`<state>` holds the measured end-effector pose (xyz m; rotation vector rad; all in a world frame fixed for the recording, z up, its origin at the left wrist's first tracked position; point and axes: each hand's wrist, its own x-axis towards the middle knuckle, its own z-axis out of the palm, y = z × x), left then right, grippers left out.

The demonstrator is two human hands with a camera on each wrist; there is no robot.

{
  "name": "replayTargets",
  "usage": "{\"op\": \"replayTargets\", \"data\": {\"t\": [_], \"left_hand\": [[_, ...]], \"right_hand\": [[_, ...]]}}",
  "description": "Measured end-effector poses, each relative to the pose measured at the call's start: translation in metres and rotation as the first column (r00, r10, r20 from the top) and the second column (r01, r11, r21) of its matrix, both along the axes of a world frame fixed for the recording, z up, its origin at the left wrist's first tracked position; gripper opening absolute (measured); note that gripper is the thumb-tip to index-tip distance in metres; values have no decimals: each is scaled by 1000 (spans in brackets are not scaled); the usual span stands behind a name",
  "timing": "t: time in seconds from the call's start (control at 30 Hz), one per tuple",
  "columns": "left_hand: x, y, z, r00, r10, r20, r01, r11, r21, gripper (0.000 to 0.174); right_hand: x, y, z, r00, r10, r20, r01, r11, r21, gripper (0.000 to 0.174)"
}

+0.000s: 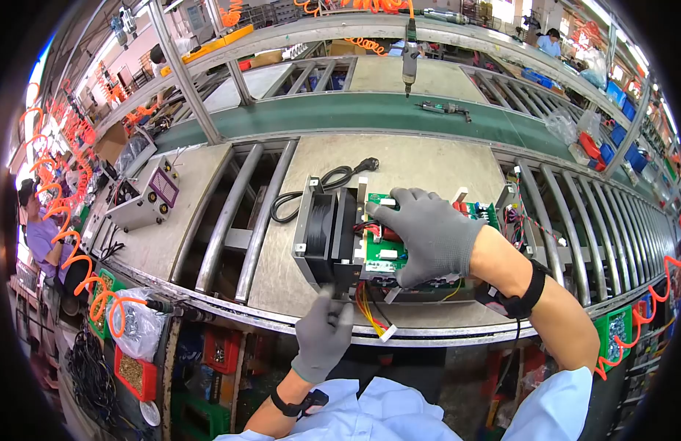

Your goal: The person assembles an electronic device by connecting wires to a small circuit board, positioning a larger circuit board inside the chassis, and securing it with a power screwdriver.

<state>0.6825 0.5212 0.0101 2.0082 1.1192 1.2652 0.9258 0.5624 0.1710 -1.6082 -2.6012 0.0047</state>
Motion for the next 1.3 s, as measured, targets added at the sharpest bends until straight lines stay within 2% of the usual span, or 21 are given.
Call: {"op": "replayTargets", "data": {"t": [0.07,0.17,0.33,0.43,0.5,0.57,0.6,0.67,0.83,0.93,0.97,1.0,1.03,1.07,1.17,1.2,1.23,1.3], "left_hand": [[-1,-6,30,987,-48,156,64,993,-103,42],[3,4,30,970,-112,215,147,977,-152,58],[7,-4,21,961,-222,163,253,947,-200,74],[19,2,7,954,-129,269,149,987,-53,72],[20,2,10,958,-113,262,129,991,-44,71],[10,1,10,975,-115,190,149,972,-180,71],[11,1,9,945,-112,307,186,957,-223,66],[12,-3,25,919,-54,391,202,916,-347,62],[14,2,26,847,72,526,231,842,-487,41],[9,4,19,876,70,477,204,843,-497,33],[7,4,12,927,64,370,121,881,-456,31],[4,4,2,964,66,257,45,915,-402,29],[1,4,-11,987,74,142,-22,941,-336,27],[-4,6,-28,988,76,131,-14,907,-422,22],[-11,-15,-73,984,55,-169,-74,991,-109,22],[-7,-21,-69,992,73,-102,-88,985,-151,24],[-6,-26,-67,987,65,-145,-85,988,-132,24],[0,-19,-63,978,63,-199,-80,994,-78,25]], "right_hand": [[-3,-3,-5,1000,12,6,-12,1000,28,95],[-3,0,-1,1000,6,1,-6,1000,11,93],[-5,0,2,1000,-22,-18,21,999,-32,91],[-2,3,-4,1000,-9,-20,8,1000,-5,91],[-2,4,-4,1000,-11,-21,11,1000,-2,93],[-3,7,-1,999,-40,-32,38,998,-59,95],[-3,10,2,998,-52,-28,49,993,-108,95],[-5,14,6,997,-69,-26,63,983,-175,97],[-6,13,2,998,-64,-11,62,987,-151,99],[-13,9,2,997,-67,24,70,988,-137,98],[-14,7,1,997,-73,33,77,988,-134,98],[-10,8,-5,998,-36,46,37,999,-19,98],[-9,10,-10,999,-26,30,27,1000,-9,98],[-7,10,-11,1000,-20,15,20,1000,1,98],[-5,10,-8,1000,-29,-12,28,999,-45,96],[-8,9,-8,999,-47,-27,44,996,-81,95],[-8,8,-5,999,-46,-16,44,995,-91,98],[-10,2,-7,999,-34,-43,36,998,57,104]]}}
